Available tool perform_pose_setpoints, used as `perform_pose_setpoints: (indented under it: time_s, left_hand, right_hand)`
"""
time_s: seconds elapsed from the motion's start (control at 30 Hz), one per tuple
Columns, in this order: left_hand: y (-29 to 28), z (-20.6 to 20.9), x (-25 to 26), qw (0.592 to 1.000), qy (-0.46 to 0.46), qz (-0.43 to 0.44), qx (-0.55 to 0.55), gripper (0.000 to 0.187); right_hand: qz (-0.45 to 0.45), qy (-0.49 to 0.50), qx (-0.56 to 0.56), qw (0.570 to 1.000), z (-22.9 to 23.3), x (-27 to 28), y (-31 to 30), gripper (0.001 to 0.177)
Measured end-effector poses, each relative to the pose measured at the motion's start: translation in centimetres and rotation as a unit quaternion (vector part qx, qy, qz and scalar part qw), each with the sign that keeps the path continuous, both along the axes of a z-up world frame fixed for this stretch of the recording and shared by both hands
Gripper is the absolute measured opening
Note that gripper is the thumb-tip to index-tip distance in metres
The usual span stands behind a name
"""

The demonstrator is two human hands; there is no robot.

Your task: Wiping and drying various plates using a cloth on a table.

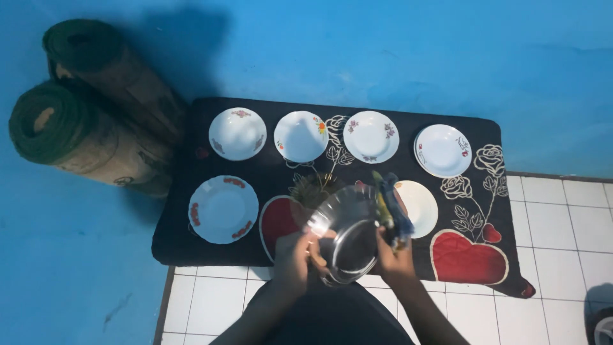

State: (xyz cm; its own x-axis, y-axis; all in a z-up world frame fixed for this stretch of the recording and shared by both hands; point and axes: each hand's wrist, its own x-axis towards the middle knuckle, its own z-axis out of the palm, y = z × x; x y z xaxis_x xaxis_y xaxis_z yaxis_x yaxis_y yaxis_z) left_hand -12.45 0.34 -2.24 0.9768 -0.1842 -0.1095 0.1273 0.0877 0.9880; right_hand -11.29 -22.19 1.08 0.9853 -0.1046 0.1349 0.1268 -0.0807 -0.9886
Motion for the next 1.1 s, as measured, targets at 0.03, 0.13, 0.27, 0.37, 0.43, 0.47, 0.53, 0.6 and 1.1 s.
perform_pose_setpoints:
  time_s: [0.03,0.13,0.27,0.37,0.43,0.47,0.53,0.6,1.1]
  left_hand:
    - [-0.5,-1.1,-0.5,1.000,-0.003,-0.001,-0.001,0.053]
    - [-1.4,-2.5,-1.3,0.998,-0.062,0.018,-0.017,0.042]
    - [-2.1,-1.1,-0.7,0.984,0.075,0.086,-0.135,0.036]
    - [-0.9,2.8,0.1,0.991,-0.056,0.116,-0.044,0.041]
    - [-0.3,3.8,0.6,0.977,-0.172,0.124,0.027,0.046]
    - [-0.2,2.9,0.8,0.984,-0.127,0.125,0.002,0.050]
    - [-0.3,1.6,0.6,0.988,-0.080,0.128,-0.023,0.055]
    - [-0.4,0.8,0.3,0.956,0.173,0.140,-0.189,0.061]
    - [-1.5,-8.9,-0.9,0.983,0.113,0.045,-0.140,0.042]
  right_hand:
    - [-0.001,-0.003,-0.001,1.000,0.6,0.2,0.1,0.073]
    - [0.041,-0.042,-0.169,0.984,0.8,0.7,1.0,0.080]
    - [0.044,-0.217,-0.501,0.837,-4.6,-1.1,2.1,0.079]
    - [0.072,-0.305,-0.562,0.766,-7.1,-3.8,2.3,0.064]
    - [0.099,-0.337,-0.556,0.753,-8.0,-4.8,1.9,0.056]
    - [0.120,-0.318,-0.517,0.786,-8.4,-5.0,1.5,0.055]
    - [0.144,-0.298,-0.475,0.815,-8.6,-5.0,0.8,0.056]
    - [0.116,-0.242,-0.390,0.881,-8.3,-4.4,0.5,0.068]
    - [0.048,-0.273,-0.543,0.793,-5.4,-2.0,2.6,0.071]
